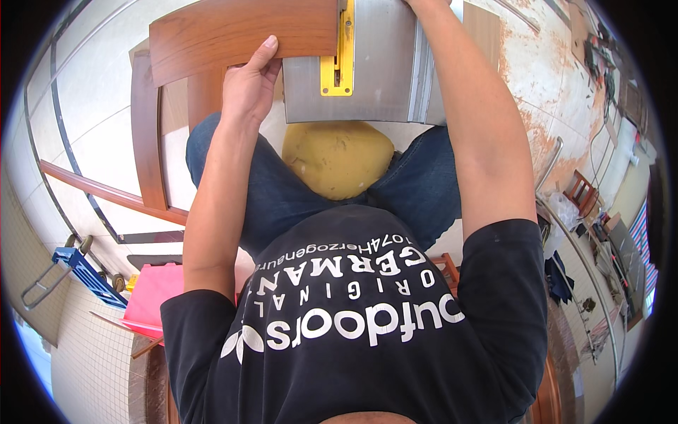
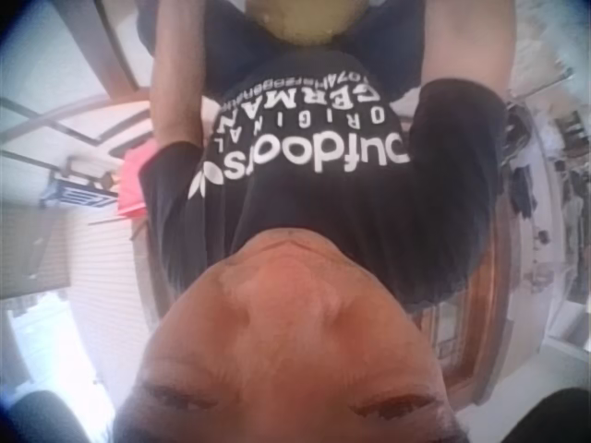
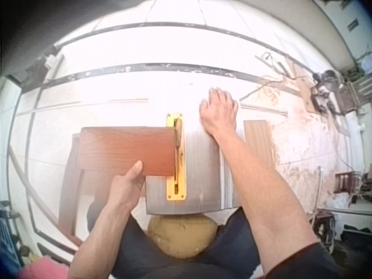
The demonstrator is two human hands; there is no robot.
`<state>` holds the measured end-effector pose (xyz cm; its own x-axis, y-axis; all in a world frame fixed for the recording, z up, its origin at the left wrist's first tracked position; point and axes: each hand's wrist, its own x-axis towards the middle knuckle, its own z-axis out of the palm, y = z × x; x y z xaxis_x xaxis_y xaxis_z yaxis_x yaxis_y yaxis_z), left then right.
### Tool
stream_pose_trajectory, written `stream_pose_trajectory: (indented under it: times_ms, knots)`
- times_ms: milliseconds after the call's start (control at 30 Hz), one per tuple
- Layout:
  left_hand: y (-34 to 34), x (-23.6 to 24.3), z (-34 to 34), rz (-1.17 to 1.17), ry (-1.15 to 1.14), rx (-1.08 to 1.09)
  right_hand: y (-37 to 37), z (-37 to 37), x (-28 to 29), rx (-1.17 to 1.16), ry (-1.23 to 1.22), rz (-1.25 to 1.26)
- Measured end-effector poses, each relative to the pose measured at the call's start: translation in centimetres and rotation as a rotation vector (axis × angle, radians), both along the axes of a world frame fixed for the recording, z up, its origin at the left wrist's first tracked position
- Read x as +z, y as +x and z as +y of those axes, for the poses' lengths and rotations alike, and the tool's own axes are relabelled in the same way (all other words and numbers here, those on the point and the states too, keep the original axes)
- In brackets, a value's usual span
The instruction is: Measure and cut wooden flooring planks using a table saw.
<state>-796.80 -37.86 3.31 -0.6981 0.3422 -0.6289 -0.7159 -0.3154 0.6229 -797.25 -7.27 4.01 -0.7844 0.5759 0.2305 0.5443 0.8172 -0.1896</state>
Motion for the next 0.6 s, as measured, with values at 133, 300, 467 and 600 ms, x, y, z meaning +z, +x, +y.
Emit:
stream_pose_trajectory:
  times_ms: [133,300,467,600]
  knots:
    - [0.14,0.4,-0.02,-0.009,-0.005,-0.013,0.03,0.02,-0.01,0.001,0.013,0.019]
    - [0.11,0.07,-0.19,-0.014,0.007,-0.011,-0.02,-0.06,0.13,0.007,0.013,0.025]
    - [0.16,0.08,-0.08,-0.018,-0.003,-0.009,0.04,0.17,-0.02,0.008,0.022,0.029]
    - [0.27,0.15,-0.06,-0.01,0.009,0.01,-0.2,-0.2,0.57,0.01,-0.014,0.001]
